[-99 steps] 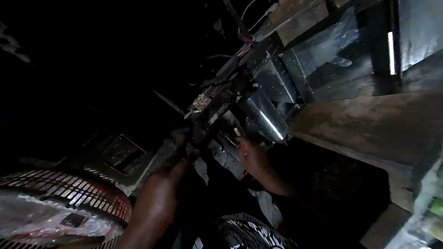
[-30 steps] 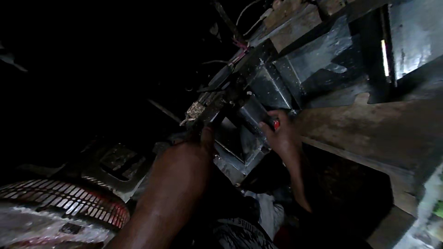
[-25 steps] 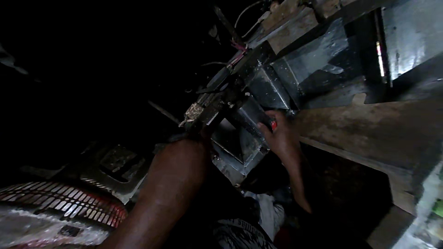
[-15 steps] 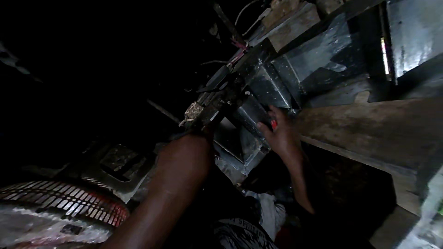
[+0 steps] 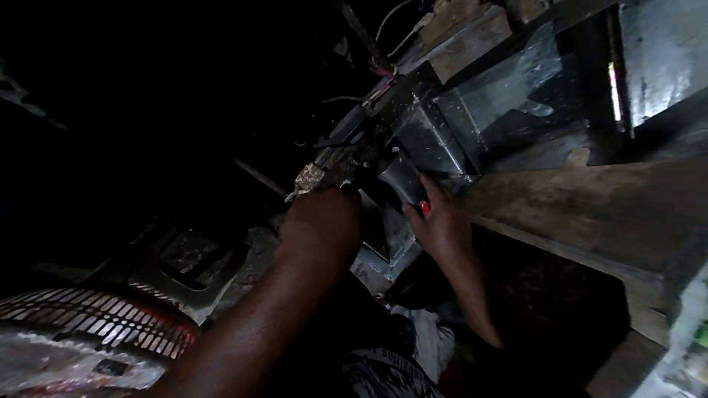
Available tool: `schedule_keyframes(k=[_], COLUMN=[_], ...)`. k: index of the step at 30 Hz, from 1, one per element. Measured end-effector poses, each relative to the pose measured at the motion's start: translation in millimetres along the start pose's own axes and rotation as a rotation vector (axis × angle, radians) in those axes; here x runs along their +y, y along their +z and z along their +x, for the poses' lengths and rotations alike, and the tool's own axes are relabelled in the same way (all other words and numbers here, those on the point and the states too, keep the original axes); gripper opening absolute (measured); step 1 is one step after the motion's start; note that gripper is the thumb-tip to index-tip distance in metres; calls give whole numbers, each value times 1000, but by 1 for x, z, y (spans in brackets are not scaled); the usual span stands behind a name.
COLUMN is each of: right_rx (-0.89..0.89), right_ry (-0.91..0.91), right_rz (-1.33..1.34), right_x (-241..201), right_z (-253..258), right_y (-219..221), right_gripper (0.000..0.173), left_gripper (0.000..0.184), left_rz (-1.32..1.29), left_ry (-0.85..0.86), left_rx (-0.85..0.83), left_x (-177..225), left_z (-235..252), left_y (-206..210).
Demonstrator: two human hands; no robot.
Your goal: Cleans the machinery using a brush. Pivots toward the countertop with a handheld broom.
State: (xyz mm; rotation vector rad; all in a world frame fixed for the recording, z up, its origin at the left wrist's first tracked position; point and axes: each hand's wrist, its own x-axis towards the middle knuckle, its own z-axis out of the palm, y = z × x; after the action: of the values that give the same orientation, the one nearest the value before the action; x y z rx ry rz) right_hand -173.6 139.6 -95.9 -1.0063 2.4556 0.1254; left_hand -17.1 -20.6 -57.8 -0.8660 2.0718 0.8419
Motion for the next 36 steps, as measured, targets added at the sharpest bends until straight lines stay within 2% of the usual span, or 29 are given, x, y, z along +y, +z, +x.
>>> schedule_keyframes(k=[4, 8, 11, 14, 17, 19, 21, 23, 24, 28, 30, 31, 32, 35, 36], right_rx=[89, 82, 5, -138, -206, -89, -13, -9, -7, 84, 259, 279, 244, 39, 15], right_ry=[-47, 43, 51, -75, -154, -179, -125, -57, -52, -133, -82, -45, -42, -57, -64], right_rz=[45, 10, -36, 39, 145, 74, -33, -38, -8, -19, -107, -96, -81, -66, -55], right_x=[0, -5, -1, 28, 58, 46, 20, 8, 11, 42, 51, 48, 40, 6, 9], right_z=[-16, -8, 8, 30, 47, 41, 19, 7, 8, 28, 27, 25, 22, 10, 11], right_y=[3, 18, 11, -2, -12, -15, -10, 2, 4, -7, -6, -8, -11, -2, 3], right_gripper=[59, 85, 85, 82, 80, 77, 66, 81, 81, 63, 46, 45, 50, 80, 83], left_gripper=[27, 31, 32, 40, 39, 40, 38, 39, 38, 43, 43, 43, 43, 42, 41], left_rz=[9, -7, -9, -12, -24, -36, -26, -7, 0, 15, 14, 4, -3, 4, -1], left_ry=[-10, -13, -1, -4, 0, 4, 2, 7, 9, 4, -6, -11, -17, -15, -10], left_rx=[-9, 1, 35, 12, 31, 38, 38, 30, 27, 28, 17, 16, 20, 29, 35], left_x=[4, -2, -5, -3, -6, -10, -10, -6, -5, -8, -7, -6, -6, -6, -5], left_z=[7, 7, 8, 11, 7, 5, 4, 5, 5, 2, 0, -1, -1, -2, -1], left_y=[3, 5, 11, 12, 19, 18, 19, 19, 18, 16, 17, 17, 17, 16, 17])
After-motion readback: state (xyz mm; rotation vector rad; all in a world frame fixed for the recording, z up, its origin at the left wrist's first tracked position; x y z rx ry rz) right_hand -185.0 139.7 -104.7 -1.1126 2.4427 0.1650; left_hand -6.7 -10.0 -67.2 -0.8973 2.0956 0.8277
